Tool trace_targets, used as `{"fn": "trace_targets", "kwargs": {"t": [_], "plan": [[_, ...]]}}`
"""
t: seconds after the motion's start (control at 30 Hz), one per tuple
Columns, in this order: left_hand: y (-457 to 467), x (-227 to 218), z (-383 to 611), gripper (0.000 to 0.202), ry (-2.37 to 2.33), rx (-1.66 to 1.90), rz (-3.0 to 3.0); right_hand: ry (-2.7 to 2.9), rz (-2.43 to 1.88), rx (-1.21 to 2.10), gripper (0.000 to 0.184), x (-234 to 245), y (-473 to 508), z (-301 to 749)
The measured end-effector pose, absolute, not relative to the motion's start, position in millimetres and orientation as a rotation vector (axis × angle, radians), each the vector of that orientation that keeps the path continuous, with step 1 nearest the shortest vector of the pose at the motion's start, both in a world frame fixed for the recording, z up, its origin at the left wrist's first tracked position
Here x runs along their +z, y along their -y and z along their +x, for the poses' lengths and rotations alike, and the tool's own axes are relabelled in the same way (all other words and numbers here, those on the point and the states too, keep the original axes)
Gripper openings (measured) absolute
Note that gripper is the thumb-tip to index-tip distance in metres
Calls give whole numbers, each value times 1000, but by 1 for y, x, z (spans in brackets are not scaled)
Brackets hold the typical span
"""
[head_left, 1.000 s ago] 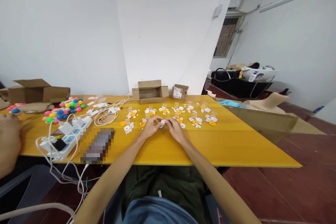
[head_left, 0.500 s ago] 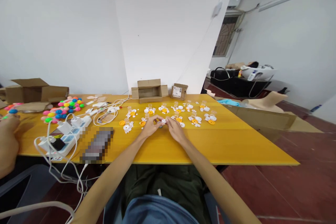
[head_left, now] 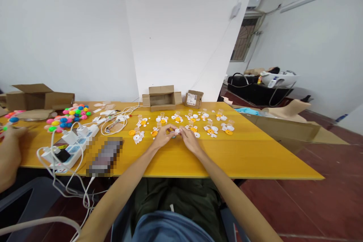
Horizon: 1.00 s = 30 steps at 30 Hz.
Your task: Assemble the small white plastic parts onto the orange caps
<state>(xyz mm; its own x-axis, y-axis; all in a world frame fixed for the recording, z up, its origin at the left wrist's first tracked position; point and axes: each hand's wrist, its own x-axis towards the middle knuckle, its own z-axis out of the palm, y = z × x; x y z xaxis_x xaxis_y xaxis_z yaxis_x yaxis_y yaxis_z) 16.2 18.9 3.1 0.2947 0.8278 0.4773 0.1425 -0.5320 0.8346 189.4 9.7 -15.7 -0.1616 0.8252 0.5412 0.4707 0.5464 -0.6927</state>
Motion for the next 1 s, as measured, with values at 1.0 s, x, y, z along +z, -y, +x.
{"fn": "trace_targets", "kwargs": {"t": [1.0], "plan": [[-24, 2, 19, 15, -1007, 1306, 1929, 1602, -1092, 601, 61, -11, -9, 188]]}}
